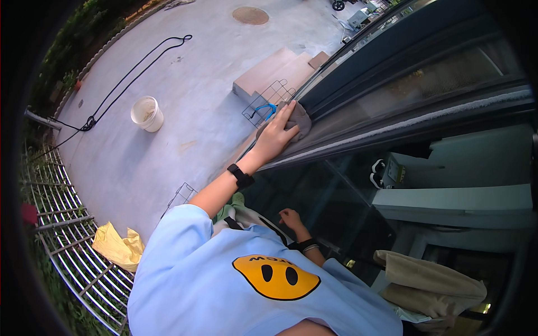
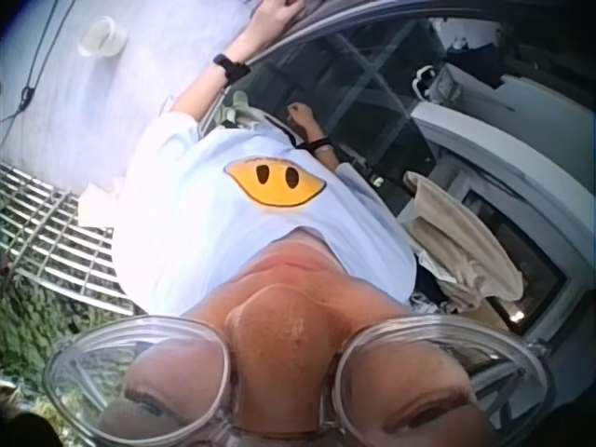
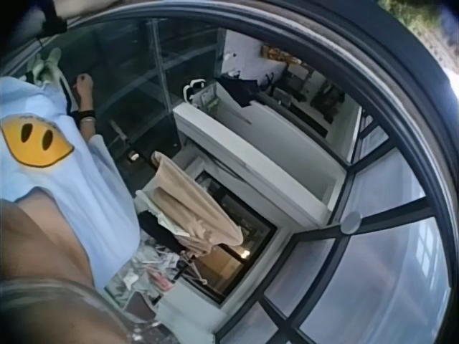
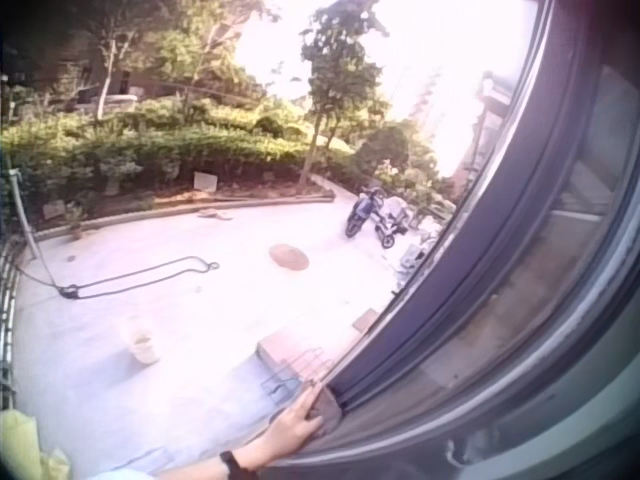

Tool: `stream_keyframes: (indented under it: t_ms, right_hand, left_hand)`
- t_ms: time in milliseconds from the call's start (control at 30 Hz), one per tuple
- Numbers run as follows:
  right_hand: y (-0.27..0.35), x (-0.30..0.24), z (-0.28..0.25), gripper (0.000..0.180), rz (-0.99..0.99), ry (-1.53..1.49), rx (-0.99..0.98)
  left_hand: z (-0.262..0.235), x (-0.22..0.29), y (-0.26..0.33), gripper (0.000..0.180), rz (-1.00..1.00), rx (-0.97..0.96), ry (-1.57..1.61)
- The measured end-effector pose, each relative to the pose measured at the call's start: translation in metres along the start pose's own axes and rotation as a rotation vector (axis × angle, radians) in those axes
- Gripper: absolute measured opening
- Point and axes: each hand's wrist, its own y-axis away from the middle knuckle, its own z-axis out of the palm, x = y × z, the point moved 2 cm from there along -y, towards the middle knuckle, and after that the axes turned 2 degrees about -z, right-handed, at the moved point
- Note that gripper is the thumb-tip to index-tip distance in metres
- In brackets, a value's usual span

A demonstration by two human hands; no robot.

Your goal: The person wipes the glass panels and frame of a balcony window using a cloth, then opens the window and continues to wipe the interior edges and corners of the window frame.

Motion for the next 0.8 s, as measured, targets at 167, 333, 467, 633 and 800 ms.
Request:
stream_keyframes:
  t_ms: [167,333,467,633,800]
  right_hand:
    - [0.002,0.002,-0.001,0.022,-0.005,0.029,0.008]
    - [-0.001,0.004,-0.001,0.022,-0.002,0.040,0.006]
    - [-0.001,-0.010,-0.007,0.022,-0.027,0.030,-0.009]
    - [0.001,-0.017,-0.011,0.022,-0.058,-0.008,0.040]
    - [-0.004,-0.013,-0.015,0.022,-0.076,0.050,0.067]
  left_hand:
    - [0.012,-0.015,0.031,0.015,-0.050,-0.107,-0.029]
    - [0.022,-0.021,0.054,0.019,-0.118,-0.200,-0.087]
    - [0.021,-0.035,0.083,0.021,-0.186,-0.293,-0.038]
    - [-0.012,-0.040,0.076,0.022,-0.476,-0.199,0.075]
    - [-0.059,-0.024,-0.012,0.025,-0.269,0.013,0.209]
